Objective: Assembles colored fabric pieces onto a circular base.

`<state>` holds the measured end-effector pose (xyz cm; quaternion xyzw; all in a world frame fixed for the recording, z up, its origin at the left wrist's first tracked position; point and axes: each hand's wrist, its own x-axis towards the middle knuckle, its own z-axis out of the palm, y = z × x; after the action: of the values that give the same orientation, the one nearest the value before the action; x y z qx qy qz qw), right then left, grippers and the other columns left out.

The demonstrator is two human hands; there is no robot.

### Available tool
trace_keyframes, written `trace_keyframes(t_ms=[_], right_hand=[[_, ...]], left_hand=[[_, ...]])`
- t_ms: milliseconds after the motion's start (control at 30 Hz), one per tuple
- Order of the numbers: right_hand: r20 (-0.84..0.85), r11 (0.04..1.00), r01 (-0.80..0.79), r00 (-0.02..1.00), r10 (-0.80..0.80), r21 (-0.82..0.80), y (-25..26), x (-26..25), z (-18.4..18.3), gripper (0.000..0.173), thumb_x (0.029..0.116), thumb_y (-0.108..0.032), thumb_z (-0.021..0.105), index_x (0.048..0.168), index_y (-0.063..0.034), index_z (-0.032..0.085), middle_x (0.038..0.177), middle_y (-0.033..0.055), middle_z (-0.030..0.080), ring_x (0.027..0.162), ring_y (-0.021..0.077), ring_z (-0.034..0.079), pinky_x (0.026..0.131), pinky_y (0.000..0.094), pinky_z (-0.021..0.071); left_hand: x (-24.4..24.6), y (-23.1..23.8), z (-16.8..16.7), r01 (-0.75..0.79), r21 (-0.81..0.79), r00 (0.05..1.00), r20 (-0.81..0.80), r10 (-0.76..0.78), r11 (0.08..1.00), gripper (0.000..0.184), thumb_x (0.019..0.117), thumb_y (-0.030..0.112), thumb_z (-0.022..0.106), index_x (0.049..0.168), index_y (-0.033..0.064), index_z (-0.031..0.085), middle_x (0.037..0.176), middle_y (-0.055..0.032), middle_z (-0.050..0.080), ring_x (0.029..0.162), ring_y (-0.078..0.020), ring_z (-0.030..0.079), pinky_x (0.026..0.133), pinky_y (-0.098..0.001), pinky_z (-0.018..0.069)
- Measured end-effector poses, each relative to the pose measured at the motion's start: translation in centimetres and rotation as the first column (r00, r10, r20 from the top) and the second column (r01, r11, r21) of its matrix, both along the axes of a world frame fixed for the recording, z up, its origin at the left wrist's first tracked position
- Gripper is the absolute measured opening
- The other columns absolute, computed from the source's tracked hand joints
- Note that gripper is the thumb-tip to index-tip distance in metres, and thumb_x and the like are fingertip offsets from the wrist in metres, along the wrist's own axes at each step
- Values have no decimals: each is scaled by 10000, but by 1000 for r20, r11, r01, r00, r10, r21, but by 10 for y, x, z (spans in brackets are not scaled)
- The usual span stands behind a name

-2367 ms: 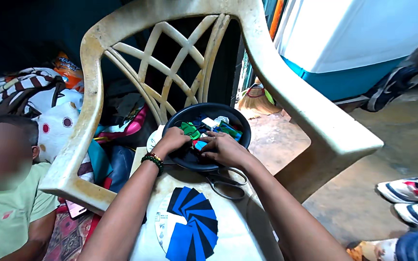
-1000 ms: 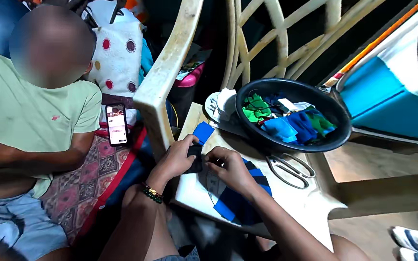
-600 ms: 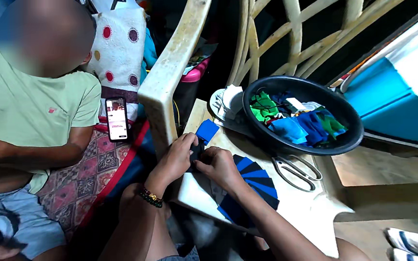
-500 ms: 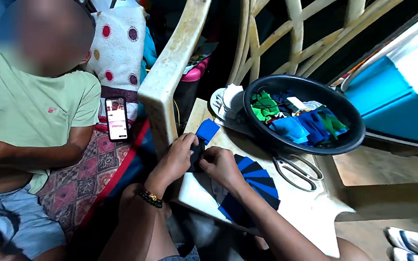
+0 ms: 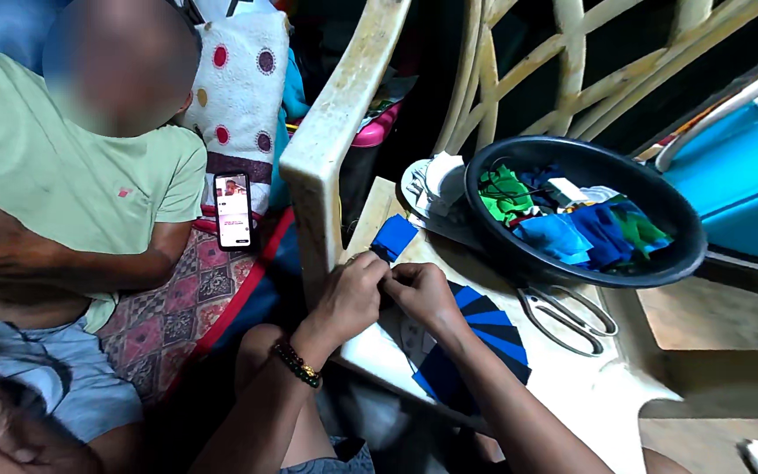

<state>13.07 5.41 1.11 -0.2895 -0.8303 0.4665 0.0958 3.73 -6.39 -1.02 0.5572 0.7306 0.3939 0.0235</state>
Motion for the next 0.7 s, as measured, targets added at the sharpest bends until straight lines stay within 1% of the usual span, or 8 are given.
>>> trace_keyframes(t_ms=[133,200,300,333,433,500,567,700], right_hand=[[-19,994,40,999,-42,-100,1,1,0,214,946,-48,668,732,-43,657,629,-37,545,577,8,477,579,222,396],[-85,985,61,993,-75,-160,0,0,1,236,934,-16,668,701,-48,648,608,-45,544,556,1,480,565,207,402],[-176,974,63,979,-102,-219,-5,-1,4,254,928,9,667,685,-60,643,589,-52,555,534,-5,495,546,191,421],[-189,973,52,977,-96,-225,-6,-2,4,236,930,10,667,703,-54,655,601,-46,568,542,-3,506,551,192,431],[-210,975,34,974,-81,-218,-8,-3,3,174,948,7,665,778,-25,687,656,-24,615,585,-1,544,585,190,461],[-237,984,34,969,-75,-174,-6,-1,-1,101,943,16,663,854,-4,705,720,-2,649,630,4,570,620,193,482],[-229,993,32,972,-58,-114,0,4,-4,34,922,36,677,924,25,710,800,43,676,695,31,603,676,220,510],[-226,998,-45,974,34,-45,7,11,-10,77,898,54,681,959,31,722,891,75,708,777,39,640,735,212,531]], left_hand=[[4,-8,13,-10,-152,981,190,40,988,255,934,-18,561,1167,-55,659,1103,-216,697,1010,-309,695,904,-427,554],[5,-11,13,-26,-100,981,189,44,995,324,867,40,661,1178,-50,652,1100,-212,699,1006,-306,699,884,-437,564],[10,-10,10,-56,-30,983,172,60,998,523,763,110,809,1233,-46,642,1089,-201,709,1003,-288,702,887,-435,565],[12,-9,12,-78,-52,978,188,86,996,549,759,84,826,1257,-44,635,1092,-205,713,1008,-296,706,894,-443,567],[15,-5,14,-125,-113,965,216,147,986,482,823,12,783,1274,-36,623,1089,-205,711,987,-299,706,882,-433,565],[13,-5,15,-119,-126,951,271,150,985,481,852,-5,761,1302,-53,599,1153,-220,693,1032,-292,703,918,-411,566],[12,-6,17,-110,-134,925,348,151,985,543,834,-24,776,1337,-54,572,1231,-234,659,1080,-293,691,937,-401,566],[11,-11,20,-132,-153,907,379,182,979,609,777,-13,839,1328,-28,578,1268,-210,624,1080,-271,673,904,-373,572]])
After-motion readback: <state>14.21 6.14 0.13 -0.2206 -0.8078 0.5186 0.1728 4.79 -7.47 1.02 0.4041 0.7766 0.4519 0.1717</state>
